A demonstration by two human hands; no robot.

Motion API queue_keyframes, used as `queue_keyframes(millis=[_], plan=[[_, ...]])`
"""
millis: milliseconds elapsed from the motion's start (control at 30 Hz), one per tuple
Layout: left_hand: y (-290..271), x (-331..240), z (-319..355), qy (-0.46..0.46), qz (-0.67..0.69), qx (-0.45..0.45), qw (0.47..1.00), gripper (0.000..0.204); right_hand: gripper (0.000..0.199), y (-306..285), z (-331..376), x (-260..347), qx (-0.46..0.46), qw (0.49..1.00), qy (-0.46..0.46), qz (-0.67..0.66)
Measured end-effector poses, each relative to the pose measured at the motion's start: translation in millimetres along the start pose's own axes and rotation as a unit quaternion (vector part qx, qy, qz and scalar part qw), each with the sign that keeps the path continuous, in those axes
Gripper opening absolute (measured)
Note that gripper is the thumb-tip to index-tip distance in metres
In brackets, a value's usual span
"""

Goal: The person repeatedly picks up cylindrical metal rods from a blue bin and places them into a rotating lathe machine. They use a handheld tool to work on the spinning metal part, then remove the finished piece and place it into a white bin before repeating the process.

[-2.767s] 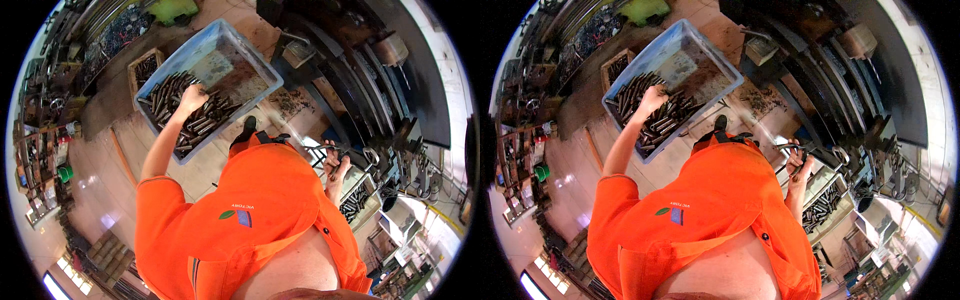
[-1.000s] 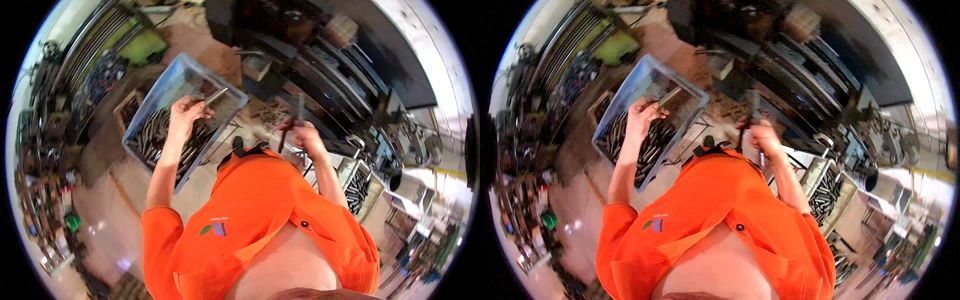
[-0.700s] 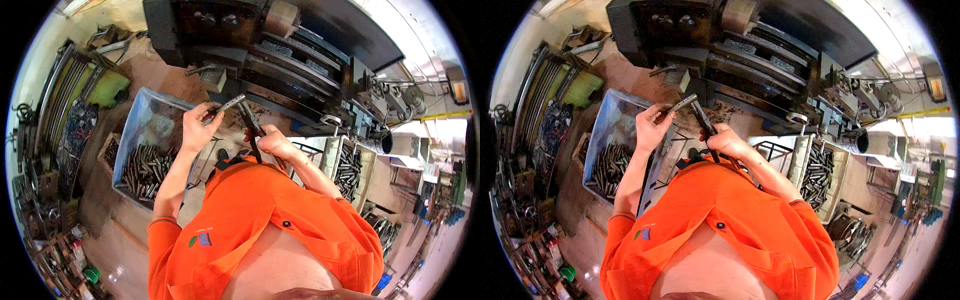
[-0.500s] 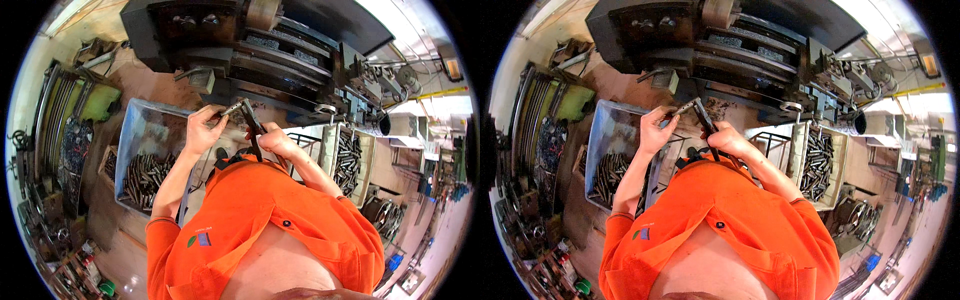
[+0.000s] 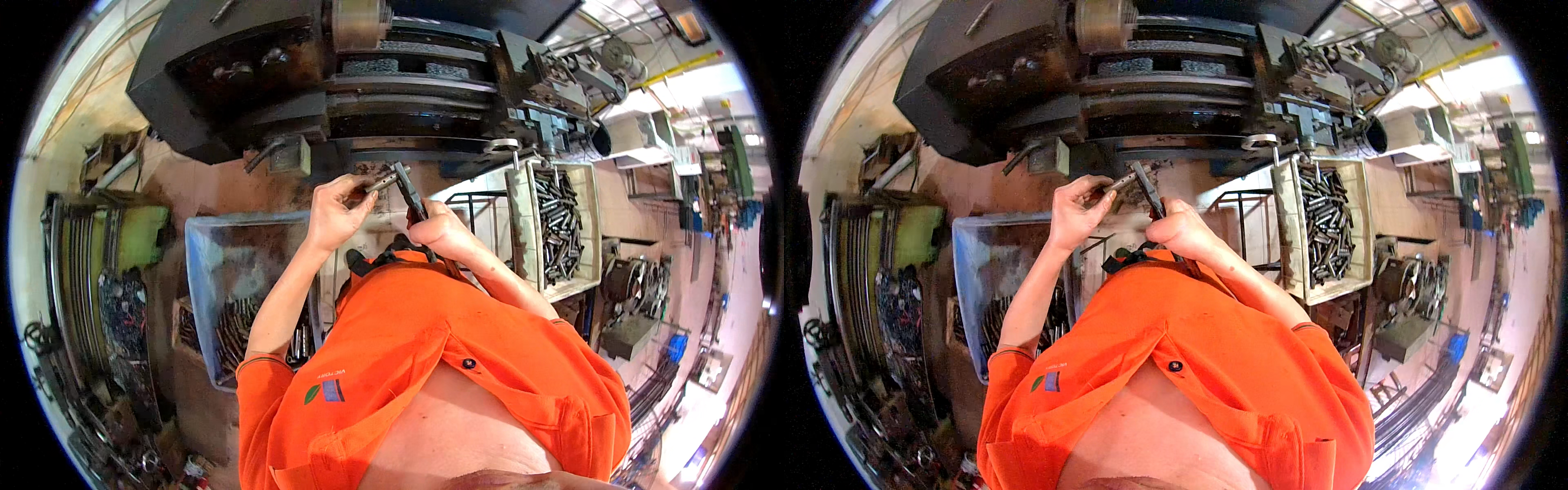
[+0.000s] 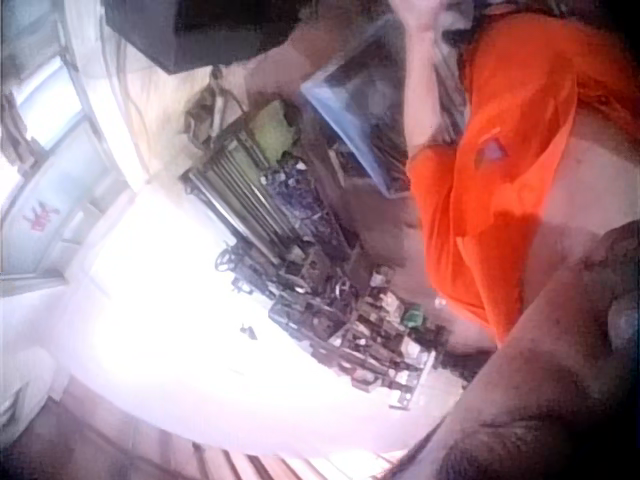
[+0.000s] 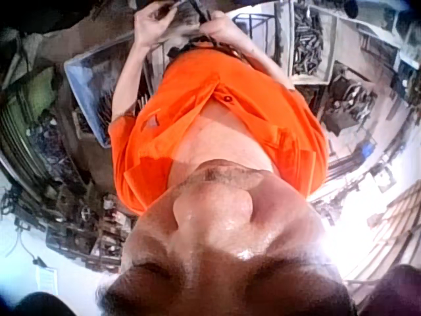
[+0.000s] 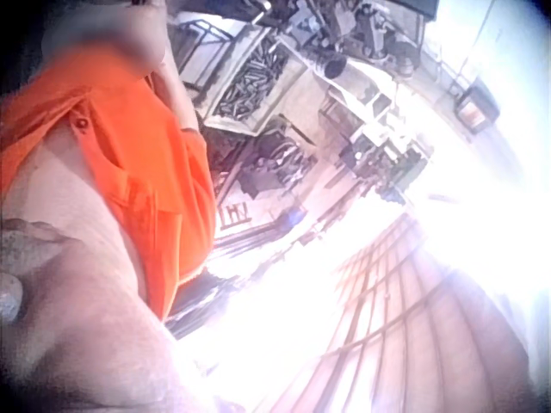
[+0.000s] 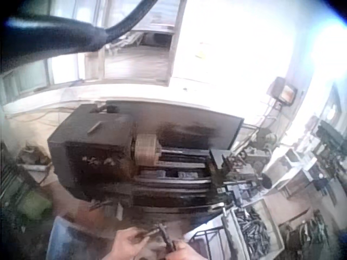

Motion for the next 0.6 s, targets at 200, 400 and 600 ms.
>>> queue_keyframes(millis=[200, 400, 600], plan=[[27.8, 29.3, -13.0, -0.090, 0.111, 0.057, 0.988, 0.020, 0.022, -12.1, -1.2, -16.0, -0.017, 0.999, -0.033, 0.005], [45.3, 48.8, -46.7, -0.136, 0.170, 0.038, 0.975, 0.030, 0.025, -46.7, -25.0, -18.7, -0.006, 0.991, 0.034, -0.128], [90.0, 66.1, -66.4, -0.216, 0.132, 0.035, 0.967, 0.032, 0.017, -115.3, -75.8, -10.7, -0.003, 0.961, -0.041, -0.273]])
Point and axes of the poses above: each hand's wrist, its own z-axis away from the middle knuckle, its own y-axis out of the palm, x = y × z, the point moved 9 cm from there along -z, towards the middle knuckle, and after that the axes turned 12 degrees about y, right-handed, at the moved point
